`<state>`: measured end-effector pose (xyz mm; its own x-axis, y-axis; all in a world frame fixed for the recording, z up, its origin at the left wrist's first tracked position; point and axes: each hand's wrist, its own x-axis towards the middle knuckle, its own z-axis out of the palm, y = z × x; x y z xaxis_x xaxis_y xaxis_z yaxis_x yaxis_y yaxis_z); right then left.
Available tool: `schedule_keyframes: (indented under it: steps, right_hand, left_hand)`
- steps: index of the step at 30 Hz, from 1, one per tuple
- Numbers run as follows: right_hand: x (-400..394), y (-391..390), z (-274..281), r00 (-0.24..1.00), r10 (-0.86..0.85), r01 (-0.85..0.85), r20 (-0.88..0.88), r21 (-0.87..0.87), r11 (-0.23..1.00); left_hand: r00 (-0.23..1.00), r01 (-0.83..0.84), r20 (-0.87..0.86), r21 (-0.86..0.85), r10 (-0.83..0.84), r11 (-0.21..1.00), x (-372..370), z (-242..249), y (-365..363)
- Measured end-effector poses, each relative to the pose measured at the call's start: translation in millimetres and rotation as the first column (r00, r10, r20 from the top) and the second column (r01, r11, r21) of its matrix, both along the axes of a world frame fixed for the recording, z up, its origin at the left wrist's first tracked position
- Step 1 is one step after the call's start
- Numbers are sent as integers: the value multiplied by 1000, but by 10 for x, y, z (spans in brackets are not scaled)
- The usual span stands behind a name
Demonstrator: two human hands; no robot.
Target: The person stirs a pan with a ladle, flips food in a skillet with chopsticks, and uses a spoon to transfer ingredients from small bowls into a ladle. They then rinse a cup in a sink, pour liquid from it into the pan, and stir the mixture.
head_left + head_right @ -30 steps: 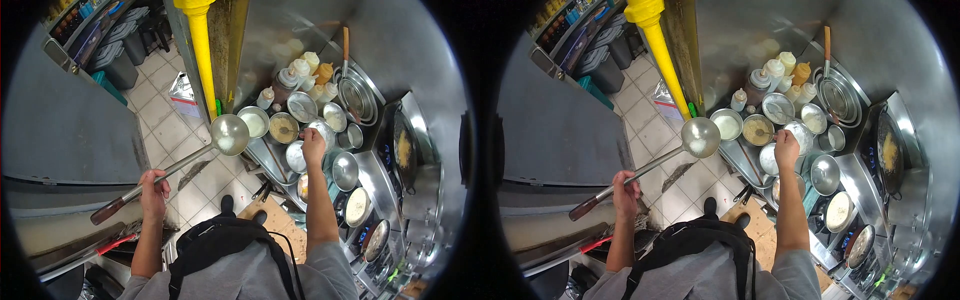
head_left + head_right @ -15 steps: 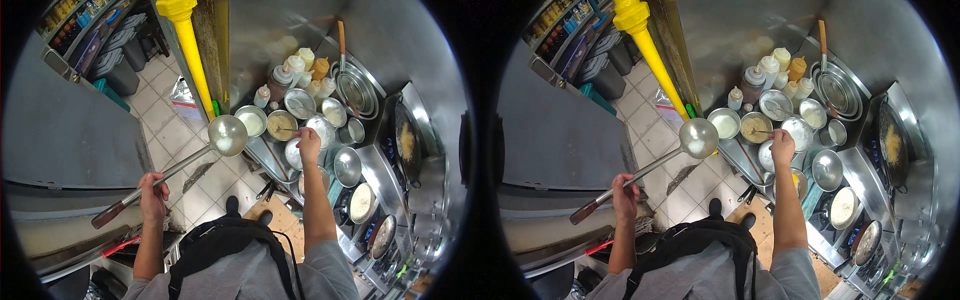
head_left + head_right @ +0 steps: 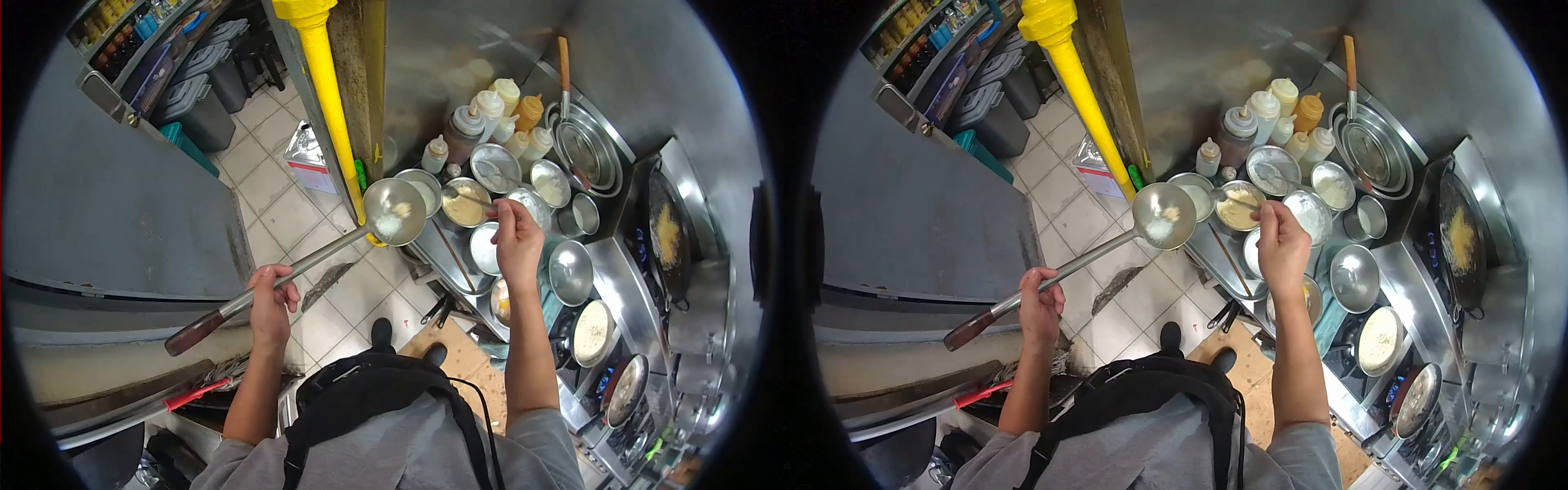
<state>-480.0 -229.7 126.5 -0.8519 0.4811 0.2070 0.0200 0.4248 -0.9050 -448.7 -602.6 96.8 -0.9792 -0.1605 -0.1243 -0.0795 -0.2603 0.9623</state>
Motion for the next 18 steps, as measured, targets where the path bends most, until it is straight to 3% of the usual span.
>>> schedule_keyframes:
  steps: [4, 9, 14, 16, 18]
  right_hand:
    - [-74, 381, -253, 972, -208, 185, 109, 194, 963]
    - [-260, 551, -863, 946, -240, 206, 217, 166, 964]
    - [-360, 536, -1190, 956, -242, 217, 168, 156, 964]
    - [-380, 530, -1231, 952, -216, 237, 219, -71, 969]
    - [-385, 570, -1290, 953, -214, 250, 216, -152, 956]
  left_hand:
    - [1000, 20, -14, 27, -20, 999, -10, -26, 11]
    - [999, 15, -35, 36, -13, 999, 14, 15, 20]
    - [999, 30, -30, 30, -29, 999, 63, 26, -50]
    - [1000, 16, -25, 28, -15, 999, 82, 44, -87]
    - [1000, -8, -7, 15, 8, 1000, 89, 56, -86]
